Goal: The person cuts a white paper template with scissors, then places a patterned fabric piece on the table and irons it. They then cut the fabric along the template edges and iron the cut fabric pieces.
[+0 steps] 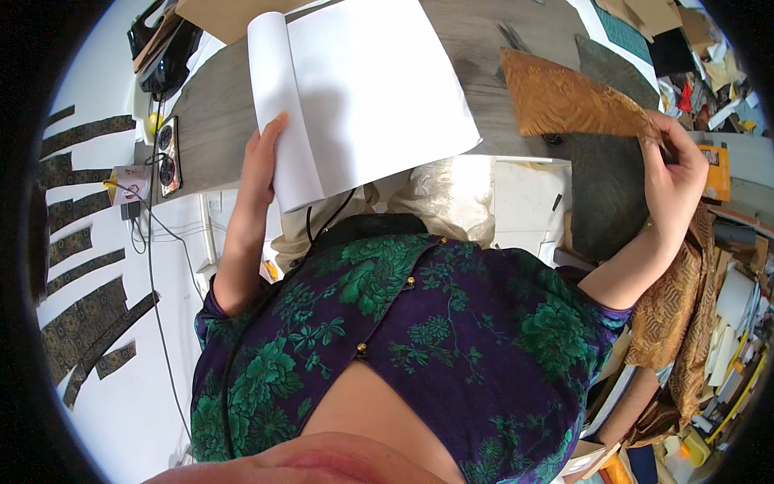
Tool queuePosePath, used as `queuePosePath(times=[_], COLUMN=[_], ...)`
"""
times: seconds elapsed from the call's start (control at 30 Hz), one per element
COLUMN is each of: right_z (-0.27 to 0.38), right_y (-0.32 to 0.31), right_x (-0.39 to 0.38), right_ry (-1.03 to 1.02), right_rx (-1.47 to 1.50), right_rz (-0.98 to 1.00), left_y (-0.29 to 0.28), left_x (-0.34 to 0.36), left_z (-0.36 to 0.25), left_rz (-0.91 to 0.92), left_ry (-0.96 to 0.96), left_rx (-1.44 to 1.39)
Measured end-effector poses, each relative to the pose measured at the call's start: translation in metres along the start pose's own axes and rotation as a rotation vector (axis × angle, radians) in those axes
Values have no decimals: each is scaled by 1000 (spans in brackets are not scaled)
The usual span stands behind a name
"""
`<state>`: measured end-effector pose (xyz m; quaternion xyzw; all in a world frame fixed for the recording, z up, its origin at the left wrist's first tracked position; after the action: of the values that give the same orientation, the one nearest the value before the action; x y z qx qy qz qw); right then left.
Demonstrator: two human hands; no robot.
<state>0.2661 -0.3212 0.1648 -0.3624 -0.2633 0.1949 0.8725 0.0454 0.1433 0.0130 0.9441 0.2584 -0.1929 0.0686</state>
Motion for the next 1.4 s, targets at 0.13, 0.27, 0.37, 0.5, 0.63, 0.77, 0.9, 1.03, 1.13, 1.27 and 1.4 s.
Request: queuePosePath(times=[0.13,0.27,0.37,0.5,0.63,0.77,0.9,1.03,1.13,1.27,1.4], right_z=[3,8,8,22,14,9,6,-1,11,19,47], right_y=[2,8,10,23,31,26,16,5,10,9,16], right_x=[12,26,41,48,51,42,30,24,27,34,48], right_ry=[76,31,73,70,50,108,223,126,108,109,-38], right_rx=[-60,-54,-115,-111,-63,-131,-60,32,-14,-111,-260], right_rz=[-31,-197,-185,-242,-214,-237,-316,-352,-364,-269,-140], left_y=[-19,-23,-42,-57,-44,-44,-13,26,50,69,62], left_x=[5,3,6,-2,-8,-13,-10,69,137,187,219], left_z=[-17,-41,-31,-22,-19,-23,-37,-52,-80,-117,-125], left_rz=[-11,54,-24,-242,-206,-58,133,233,232,253,300], left_ry=[-82,-267,-143,104,298,343,411,852,906,1034,1038], left_rx=[556,838,830,775,932,883,976,1281,1507,1479,1467])
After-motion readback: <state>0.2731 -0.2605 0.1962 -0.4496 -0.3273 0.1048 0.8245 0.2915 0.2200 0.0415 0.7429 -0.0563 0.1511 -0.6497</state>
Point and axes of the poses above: each hand's wrist, its own x-axis towards the middle knuckle, its own y-axis out of the palm, z = x × y, the point moved 3 cm from there along x, towards the middle knuckle, and after that the axes turned 9 degrees about z, right-handed, at the moved point
